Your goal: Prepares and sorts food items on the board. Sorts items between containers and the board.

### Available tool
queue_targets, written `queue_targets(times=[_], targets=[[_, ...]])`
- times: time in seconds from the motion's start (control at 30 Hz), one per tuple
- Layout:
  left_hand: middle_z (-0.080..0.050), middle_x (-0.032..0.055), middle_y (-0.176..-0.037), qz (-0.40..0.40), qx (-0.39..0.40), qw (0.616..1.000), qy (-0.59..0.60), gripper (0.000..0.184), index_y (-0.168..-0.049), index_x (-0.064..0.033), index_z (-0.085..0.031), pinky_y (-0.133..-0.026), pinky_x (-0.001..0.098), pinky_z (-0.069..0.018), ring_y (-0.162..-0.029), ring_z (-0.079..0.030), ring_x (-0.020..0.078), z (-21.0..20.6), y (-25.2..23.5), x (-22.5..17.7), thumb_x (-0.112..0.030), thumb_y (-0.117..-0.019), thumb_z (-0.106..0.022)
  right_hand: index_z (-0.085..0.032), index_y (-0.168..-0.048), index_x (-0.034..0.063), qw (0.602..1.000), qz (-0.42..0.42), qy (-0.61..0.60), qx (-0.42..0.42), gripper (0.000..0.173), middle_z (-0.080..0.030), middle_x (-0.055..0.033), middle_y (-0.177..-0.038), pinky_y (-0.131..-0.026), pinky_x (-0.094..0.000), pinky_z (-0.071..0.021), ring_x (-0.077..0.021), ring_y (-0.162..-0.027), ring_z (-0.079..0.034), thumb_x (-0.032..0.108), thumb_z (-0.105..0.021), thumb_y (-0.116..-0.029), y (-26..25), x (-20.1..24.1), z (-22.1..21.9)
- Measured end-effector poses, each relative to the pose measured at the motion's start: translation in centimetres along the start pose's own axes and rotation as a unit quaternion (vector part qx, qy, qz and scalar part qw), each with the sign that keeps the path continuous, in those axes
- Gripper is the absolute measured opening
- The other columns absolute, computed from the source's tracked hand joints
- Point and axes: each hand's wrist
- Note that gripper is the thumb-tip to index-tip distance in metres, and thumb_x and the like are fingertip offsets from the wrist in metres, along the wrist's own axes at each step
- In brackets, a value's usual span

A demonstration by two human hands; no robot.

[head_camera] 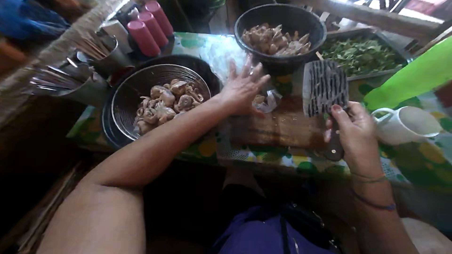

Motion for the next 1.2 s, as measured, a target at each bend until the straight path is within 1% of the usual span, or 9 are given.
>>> queue_targets(times=[0.13,0.2,0.27,0.37,0.53,0.73,0.93,1.07,1.2], targets=[[-0.019,0.0178,-0.171,-0.003,0.021,1.0,0.014,0.114,-0.166,-0.023,-0.022,-0.118,0.0754,0.0066,-0.158,-0.001,0.0458,-3.0,-4.2,-0.5,-0.056,-0.0772,-0.084,-0.051,-0.124,0.0041,0.998,-0.017,-0.044,-0.043,0.02,-0.058,0.0015,-0.077,-0.043,-0.02,-0.0535,-0.0043,-0.046,-0.055,0.017,-0.048,-0.1085,1.5,-0.5,1.3],[-0.046,0.0231,-0.156,0.032,0.03,0.998,0.035,0.089,-0.159,-0.015,-0.039,-0.121,0.0743,-0.0008,-0.155,-0.02,0.047,-4.2,-6.4,0.9,-0.054,-0.0881,-0.075,-0.051,-0.122,0.0045,0.997,-0.02,-0.05,-0.051,0.019,-0.059,0.0025,-0.076,-0.042,-0.0194,-0.053,-0.0037,-0.045,-0.055,0.016,-0.048,-0.1081,2.2,-0.8,1.7],[-0.061,0.0262,-0.134,0.087,0.059,0.993,0.046,0.052,-0.132,-0.002,-0.064,-0.117,0.0714,-0.024,-0.139,-0.045,0.0471,-4.7,-7.7,1.8,-0.039,-0.0956,-0.069,-0.052,-0.124,0.004,0.997,-0.024,-0.048,-0.053,0.02,-0.059,0.0028,-0.077,-0.042,-0.0193,-0.0531,-0.0033,-0.046,-0.055,0.015,-0.049,-0.1076,2.5,-1.1,2.2],[-0.061,0.032,-0.132,0.205,0.114,0.969,0.084,0.036,-0.127,0.0074,-0.062,-0.115,0.0726,-0.0246,-0.134,-0.049,0.051,-1.2,-7.2,2.4,-0.021,-0.1062,-0.054,-0.052,-0.124,0.004,0.997,-0.029,-0.039,-0.051,0.021,-0.06,0.0032,-0.079,-0.043,-0.0184,-0.0531,-0.0023,-0.048,-0.056,0.016,-0.049,-0.1076,2.8,-2.3,3.1],[-0.059,0.0321,-0.134,0.342,-0.06,0.921,0.174,0.038,-0.129,0.009,-0.058,-0.104,0.0683,-0.041,-0.129,-0.055,0.0475,4.4,-5.5,9.9,-0.019,-0.1071,-0.045,-0.053,-0.126,0.0057,0.997,-0.035,-0.041,-0.046,0.022,-0.06,0.0047,-0.079,-0.043,-0.0186,-0.0534,-0.0022,-0.049,-0.057,0.017,-0.05,-0.1074,3.1,-3.5,3.8],[-0.06,0.0263,-0.127,0.318,-0.14,0.907,0.239,0.035,-0.128,0.0057,-0.06,-0.099,0.0497,-0.0478,-0.111,-0.061,0.0318,8.8,-4.4,15.0,-0.02,-0.107,-0.051,-0.052,-0.126,0.007,0.998,-0.028,-0.043,-0.042,0.021,-0.061,0.0063,-0.081,-0.044,-0.0175,-0.0533,-0.0009,-0.051,-0.058,0.017,-0.05,-0.1071,4.0,-3.4,4.6],[-0.06,0.0275,-0.132,0.266,-0.074,0.944,0.18,0.038,-0.129,0.0038,-0.06,-0.106,0.0612,-0.0414,-0.127,-0.057,0.04,6.1,-6.4,9.7,-0.025,-0.1087,-0.045,-0.052,-0.121,0.0076,0.993,-0.057,-0.084,-0.068,0.016,-0.061,0.0067,-0.076,-0.041,-0.0178,-0.052,-0.0021,-0.046,-0.056,0.016,-0.046,-0.1086,5.5,-3.6,5.3],[-0.051,0.0305,-0.146,0.207,-0.09,0.972,0.063,0.057,-0.148,-0.0014,-0.049,-0.109,0.0793,-0.0228,-0.145,-0.034,0.0539,6.1,-4.8,2.5,-0.033,-0.1022,-0.062,-0.048,-0.119,0.0105,0.984,-0.006,-0.16,-0.079,0.018,-0.063,0.0084,-0.076,-0.042,-0.0165,-0.0522,-0.0017,-0.048,-0.058,0.012,-0.033,-0.1102,7.1,-4.2,6.6],[-0.058,0.0264,-0.138,0.028,-0.203,0.964,0.167,0.043,-0.137,-0.0078,-0.062,-0.109,0.0671,-0.0374,-0.137,-0.046,0.0494,1.8,-2.7,-7.1,-0.027,-0.0993,-0.066,-0.045,-0.119,0.0128,0.97,0.102,-0.181,-0.124,0.021,-0.067,0.0079,-0.078,-0.046,-0.0187,-0.0549,-0.0044,-0.053,-0.062,0.01,-0.028,-0.1074,8.9,-5.8,8.7]])
Point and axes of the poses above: each hand's wrist, its own y-axis away from the middle knuckle, its own z-axis out of the back of the hand, x = y × z
